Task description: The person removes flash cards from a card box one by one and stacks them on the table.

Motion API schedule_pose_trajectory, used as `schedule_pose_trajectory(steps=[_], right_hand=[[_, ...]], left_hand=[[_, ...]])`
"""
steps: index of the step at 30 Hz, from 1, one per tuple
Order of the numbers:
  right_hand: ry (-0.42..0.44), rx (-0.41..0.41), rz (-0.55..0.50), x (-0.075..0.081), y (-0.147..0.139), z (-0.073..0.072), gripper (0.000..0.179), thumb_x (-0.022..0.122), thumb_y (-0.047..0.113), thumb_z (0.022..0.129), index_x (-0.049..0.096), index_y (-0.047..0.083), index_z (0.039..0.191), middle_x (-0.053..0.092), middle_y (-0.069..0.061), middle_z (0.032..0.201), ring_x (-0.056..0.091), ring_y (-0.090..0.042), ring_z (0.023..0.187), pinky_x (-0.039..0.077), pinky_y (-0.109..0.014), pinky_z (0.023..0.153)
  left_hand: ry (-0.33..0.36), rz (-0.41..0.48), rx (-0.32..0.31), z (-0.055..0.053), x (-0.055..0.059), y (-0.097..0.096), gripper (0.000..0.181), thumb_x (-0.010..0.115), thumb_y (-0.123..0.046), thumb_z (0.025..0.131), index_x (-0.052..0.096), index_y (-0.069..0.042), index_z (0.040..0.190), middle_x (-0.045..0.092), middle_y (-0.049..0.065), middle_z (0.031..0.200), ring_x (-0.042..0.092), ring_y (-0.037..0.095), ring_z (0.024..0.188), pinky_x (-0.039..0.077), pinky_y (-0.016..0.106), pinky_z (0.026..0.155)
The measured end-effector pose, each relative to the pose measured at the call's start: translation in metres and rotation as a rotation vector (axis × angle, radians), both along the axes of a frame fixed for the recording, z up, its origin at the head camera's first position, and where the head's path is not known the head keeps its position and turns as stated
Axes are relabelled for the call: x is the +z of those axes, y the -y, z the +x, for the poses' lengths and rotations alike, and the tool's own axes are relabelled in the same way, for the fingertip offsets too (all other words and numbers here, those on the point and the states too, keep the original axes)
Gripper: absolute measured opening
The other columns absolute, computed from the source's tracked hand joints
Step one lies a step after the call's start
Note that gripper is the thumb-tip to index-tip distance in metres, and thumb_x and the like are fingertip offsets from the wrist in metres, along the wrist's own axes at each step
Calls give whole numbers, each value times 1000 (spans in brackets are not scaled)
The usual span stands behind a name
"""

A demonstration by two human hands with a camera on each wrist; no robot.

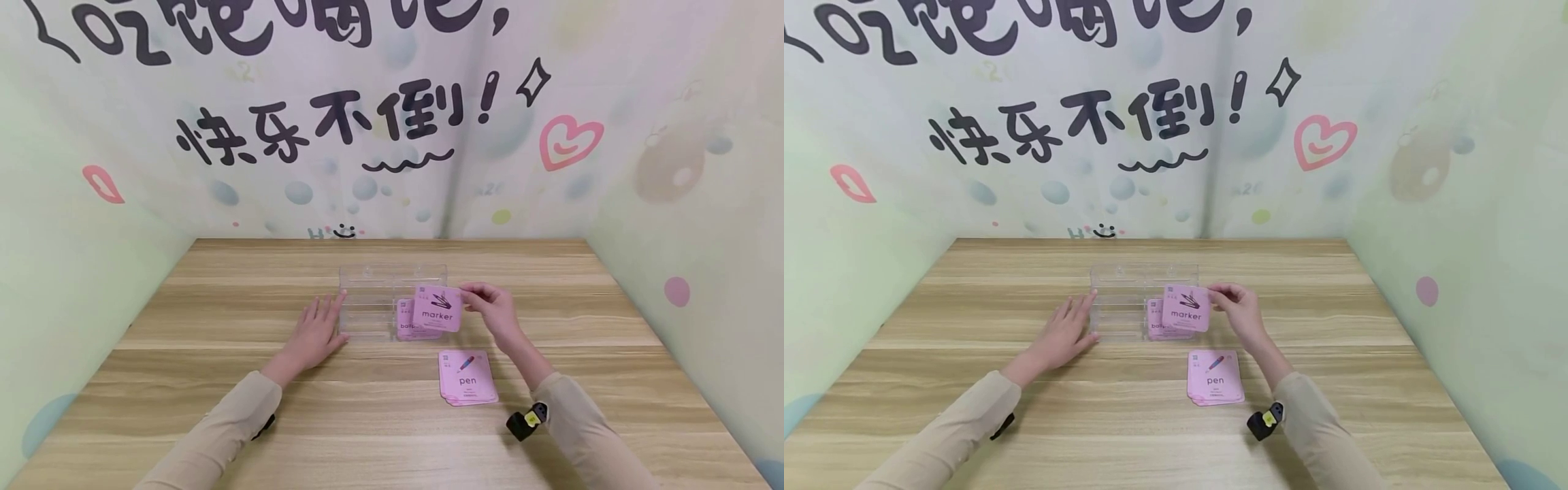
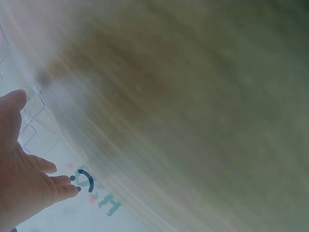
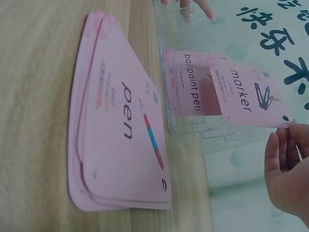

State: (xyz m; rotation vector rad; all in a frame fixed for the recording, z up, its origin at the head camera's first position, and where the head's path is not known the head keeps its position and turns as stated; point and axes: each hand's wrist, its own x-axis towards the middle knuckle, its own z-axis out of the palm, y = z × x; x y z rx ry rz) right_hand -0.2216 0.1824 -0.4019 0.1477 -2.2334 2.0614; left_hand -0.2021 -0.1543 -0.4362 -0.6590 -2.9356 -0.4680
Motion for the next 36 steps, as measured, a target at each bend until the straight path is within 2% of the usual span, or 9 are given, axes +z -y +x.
schedule_pose_trajectory(steps=[10, 18, 26, 32, 36], right_hand=[[6, 40, 15, -3, -8, 6, 21, 60, 6, 86, 59, -11, 99, 64, 8, 77, 59, -6, 72, 51, -21, 65], [45, 34, 7, -9, -14, 13, 19, 59, 7, 87, 59, -9, 97, 62, 5, 77, 59, -7, 71, 51, -22, 65], [68, 35, -81, -19, -25, 20, 8, 59, 7, 86, 61, 2, 92, 61, 2, 80, 57, -8, 71, 51, -21, 63], [70, 53, -102, -28, -34, 23, 17, 62, 13, 85, 59, 0, 94, 60, 1, 81, 57, -8, 71, 51, -22, 64], [77, 79, -77, -35, -42, 24, 20, 65, 22, 83, 60, 5, 93, 61, 2, 82, 57, -7, 71, 51, -22, 64]], left_hand=[[10, -4, 3, 1, -2, 0, 79, 54, -34, 91, 1, -12, 146, 21, 31, 142, 16, 51, 129, 16, 61, 102], [-1, -10, -2, 0, -3, 0, 79, 53, -35, 91, 1, -13, 146, 22, 31, 142, 18, 51, 128, 17, 62, 101], [-10, -14, -4, 0, -2, 0, 79, 54, -35, 91, 1, -13, 146, 23, 31, 142, 19, 51, 128, 18, 62, 101], [-13, -12, -6, 0, -1, 0, 79, 53, -35, 91, 2, -12, 146, 23, 31, 142, 19, 51, 128, 18, 62, 101], [-8, -9, -3, 0, -1, 0, 79, 53, -35, 91, 1, -13, 146, 23, 31, 142, 18, 51, 128, 18, 62, 101]])
